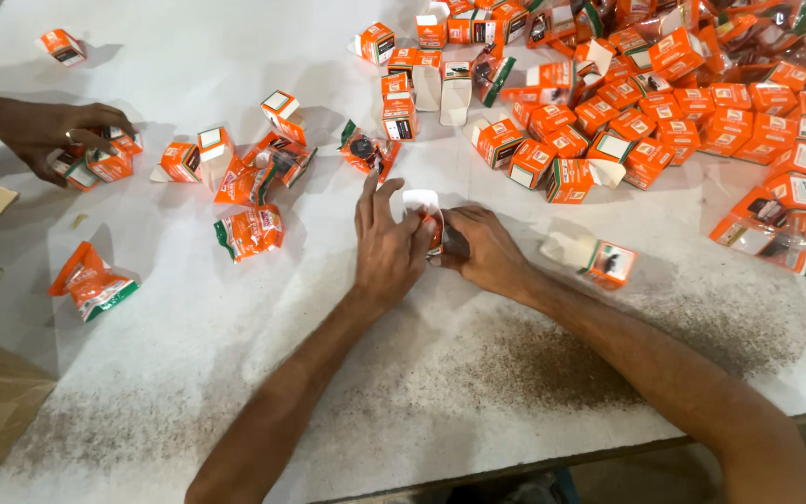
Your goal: The person picks small orange-wrapped product packets from a pile on the table and places them one at a time into small open cardboard boxes, folding the box flaps and setting finished boxes aside while other workers handle packets across the table.
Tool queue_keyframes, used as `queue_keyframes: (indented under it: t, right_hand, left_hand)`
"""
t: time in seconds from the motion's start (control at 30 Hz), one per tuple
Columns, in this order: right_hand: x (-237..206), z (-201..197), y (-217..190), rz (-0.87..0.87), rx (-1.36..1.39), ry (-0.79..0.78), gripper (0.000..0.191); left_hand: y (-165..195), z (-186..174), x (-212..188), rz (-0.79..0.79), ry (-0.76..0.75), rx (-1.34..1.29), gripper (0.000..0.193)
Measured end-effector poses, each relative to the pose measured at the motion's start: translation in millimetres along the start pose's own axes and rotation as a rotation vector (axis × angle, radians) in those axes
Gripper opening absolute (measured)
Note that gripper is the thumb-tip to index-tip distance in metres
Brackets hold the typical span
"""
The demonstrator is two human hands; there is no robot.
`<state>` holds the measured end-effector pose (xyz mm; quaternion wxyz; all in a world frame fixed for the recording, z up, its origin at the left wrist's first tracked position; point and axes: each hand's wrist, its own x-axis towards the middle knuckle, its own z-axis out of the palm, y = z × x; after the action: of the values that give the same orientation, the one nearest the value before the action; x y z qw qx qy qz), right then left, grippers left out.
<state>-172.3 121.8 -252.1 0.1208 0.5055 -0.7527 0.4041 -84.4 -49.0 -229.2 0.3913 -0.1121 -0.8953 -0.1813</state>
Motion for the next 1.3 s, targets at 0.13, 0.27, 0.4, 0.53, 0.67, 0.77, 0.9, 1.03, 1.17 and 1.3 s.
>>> queue_keyframes:
  t: [0.13, 0.27, 0.4, 0.53, 0.67, 0.77, 0.9, 1.03, 1.17, 1.3]
  right_hand:
    - [0, 0, 3, 0.014, 0.012, -0.026, 0.062]
    - [-2, 4, 1, 0.086, 0.03, -0.006, 0.071]
    - [-9, 2, -5, 0.179, 0.195, 0.026, 0.073]
    - [-10, -1, -10, 0.041, 0.017, 0.013, 0.059]
    - [-7, -2, -9, 0.048, -0.018, 0.014, 0.051]
    - [-7, 1, -7, 0.018, 0.016, 0.033, 0.052]
    - [-9, 2, -5, 0.005, 0.068, 0.045, 0.052]
    - [-11, 2, -6, 0.011, 0.084, 0.028, 0.05]
    - [-13, 3, -7, 0.023, 0.093, 0.044, 0.048]
    - [-13, 3, -2, 0.287, 0.124, -0.124, 0.047]
  left_hand:
    - [0, 18, -2, -0.324, 0.004, -0.216, 0.035]
    - [-22, 28, 2, -0.711, -0.14, -0.667, 0.037]
    - [-34, 43, 9, -0.622, -0.099, -0.707, 0.024]
    - [-36, 35, 5, -0.749, -0.24, -0.894, 0.027]
    - [-46, 7, 2, -0.818, -0.362, -1.25, 0.03]
    - [-50, 4, 2, -0.919, -0.328, -1.303, 0.027]
    - [-52, 27, 4, -0.839, -0.325, -1.082, 0.018]
    - [-38, 44, -4, -0.522, -0.1, -0.814, 0.021]
    - [-24, 17, -16, -0.12, -0.002, -0.457, 0.032]
    - [-16, -17, -15, 0.229, -0.155, -0.303, 0.043]
